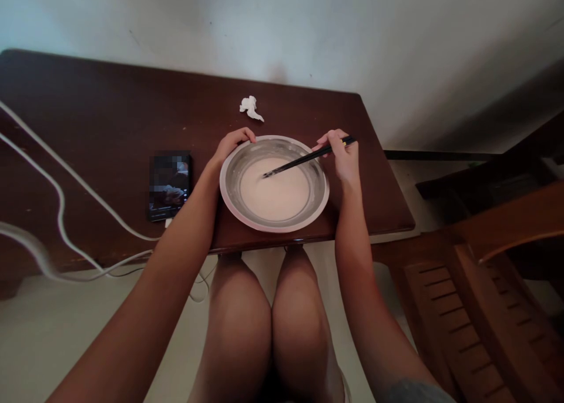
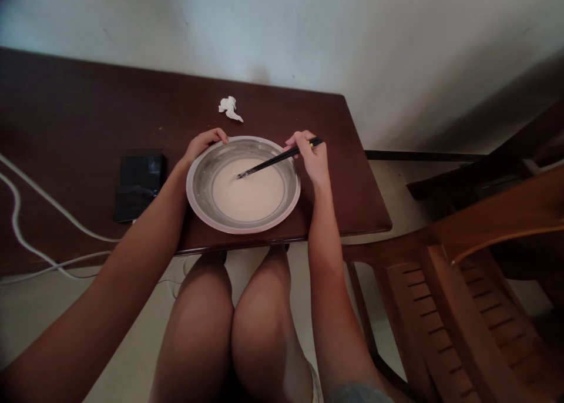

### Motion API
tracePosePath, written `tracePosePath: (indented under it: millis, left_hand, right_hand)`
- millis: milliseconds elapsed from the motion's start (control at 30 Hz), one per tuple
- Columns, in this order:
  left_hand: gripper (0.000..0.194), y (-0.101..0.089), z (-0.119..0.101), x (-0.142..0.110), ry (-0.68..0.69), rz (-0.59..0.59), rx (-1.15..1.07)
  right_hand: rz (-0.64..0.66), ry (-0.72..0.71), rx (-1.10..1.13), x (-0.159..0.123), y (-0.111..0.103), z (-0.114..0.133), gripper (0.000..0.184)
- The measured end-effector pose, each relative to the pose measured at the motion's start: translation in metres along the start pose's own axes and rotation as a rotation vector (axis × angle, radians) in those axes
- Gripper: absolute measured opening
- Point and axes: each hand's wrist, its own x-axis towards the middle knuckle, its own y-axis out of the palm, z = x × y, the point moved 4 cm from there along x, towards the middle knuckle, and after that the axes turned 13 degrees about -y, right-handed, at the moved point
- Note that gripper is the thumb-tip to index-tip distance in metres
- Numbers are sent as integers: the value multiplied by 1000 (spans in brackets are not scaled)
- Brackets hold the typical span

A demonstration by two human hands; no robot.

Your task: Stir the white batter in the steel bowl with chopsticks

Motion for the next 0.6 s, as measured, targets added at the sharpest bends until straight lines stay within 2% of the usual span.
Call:
tracePosePath:
  millis: [67,100,200,267,433,600]
  left_hand:
    - [24,1,-1,-1,-8,-9,-3]
    - [24,1,-1,-1,-11,-12,-5]
    - [23,1,1,-1,-22,1,-23]
    - [22,0,3,1,-25,14,-34]
    - [19,-1,1,2,27,17,19]
    - [20,1,0,0,-11,-10,6]
  right_hand:
    - [-61,20,-22,0,-3,-1,40]
    - [-52,29,-20,-1,-3,-1,41]
    - [84,28,31,-2,4,1,40]
    - [123,8,57,-2,7,2,37]
    - [-46,-11,14,-1,-3,2,40]
    - [125,9,28,-2,6,4,39]
